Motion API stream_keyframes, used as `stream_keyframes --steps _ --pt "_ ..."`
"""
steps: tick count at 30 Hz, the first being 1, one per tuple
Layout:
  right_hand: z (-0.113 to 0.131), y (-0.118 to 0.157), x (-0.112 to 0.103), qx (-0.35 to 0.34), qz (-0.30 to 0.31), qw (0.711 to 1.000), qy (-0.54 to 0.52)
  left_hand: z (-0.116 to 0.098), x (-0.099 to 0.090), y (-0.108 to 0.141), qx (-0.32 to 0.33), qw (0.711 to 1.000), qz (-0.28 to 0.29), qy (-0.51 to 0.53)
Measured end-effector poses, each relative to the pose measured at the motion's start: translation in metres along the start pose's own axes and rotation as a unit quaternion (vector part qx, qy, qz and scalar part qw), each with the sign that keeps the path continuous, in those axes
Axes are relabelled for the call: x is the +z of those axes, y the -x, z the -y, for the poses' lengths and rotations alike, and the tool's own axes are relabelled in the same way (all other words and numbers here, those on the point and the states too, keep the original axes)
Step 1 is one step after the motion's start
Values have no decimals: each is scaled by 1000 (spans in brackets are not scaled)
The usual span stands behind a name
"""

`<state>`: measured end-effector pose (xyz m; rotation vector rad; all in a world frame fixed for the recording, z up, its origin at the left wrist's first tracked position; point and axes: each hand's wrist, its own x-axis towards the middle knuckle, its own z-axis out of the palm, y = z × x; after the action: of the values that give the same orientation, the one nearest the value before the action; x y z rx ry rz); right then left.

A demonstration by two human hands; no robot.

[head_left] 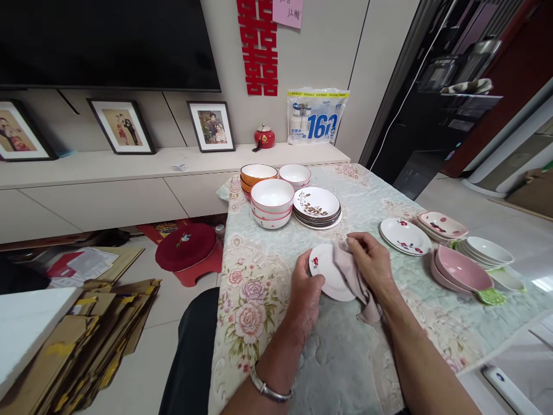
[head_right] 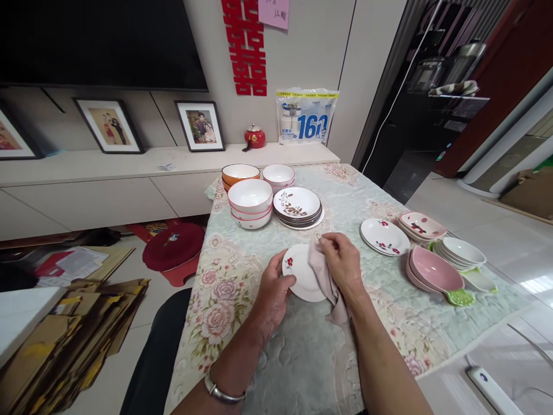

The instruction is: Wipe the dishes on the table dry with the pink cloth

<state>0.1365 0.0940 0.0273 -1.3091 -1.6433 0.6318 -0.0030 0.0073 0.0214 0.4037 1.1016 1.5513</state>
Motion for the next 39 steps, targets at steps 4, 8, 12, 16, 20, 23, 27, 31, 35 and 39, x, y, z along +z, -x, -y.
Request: stream_keyframes --steps 4,8,12,16,20,23,27,31,35,39 --pt "6 3 -1 -69 161 984 23 -3 1 1 -19 1000 4 10" --pt "-4 1 -2 -49 160 973 155 -1 -1 -1 -30 1000 6 6" --pt "-4 6 7 -46 168 969 173 2 -2 -2 -18 1000 17 -2" --pt "11 15 19 -141 279 949 50 4 -2 -1 -11 1000 27 -12" --pt "11 13 21 -153 254 950 100 4 -2 0 -8 999 31 -14" --pt "6 11 18 -126 187 956 187 4 -2 0 -10 999 33 -10" --pt "13 17 21 -134 246 952 125 6 -3 -1 -4 999 27 -17" --pt "15 15 21 -139 244 950 135 6 -1 0 10 1000 22 -4" --pt "4 8 12 -100 179 952 229 4 -1 -1 30 999 -10 -4" --pt "5 9 7 -78 210 951 215 3 -5 -5 80 995 -48 -19"
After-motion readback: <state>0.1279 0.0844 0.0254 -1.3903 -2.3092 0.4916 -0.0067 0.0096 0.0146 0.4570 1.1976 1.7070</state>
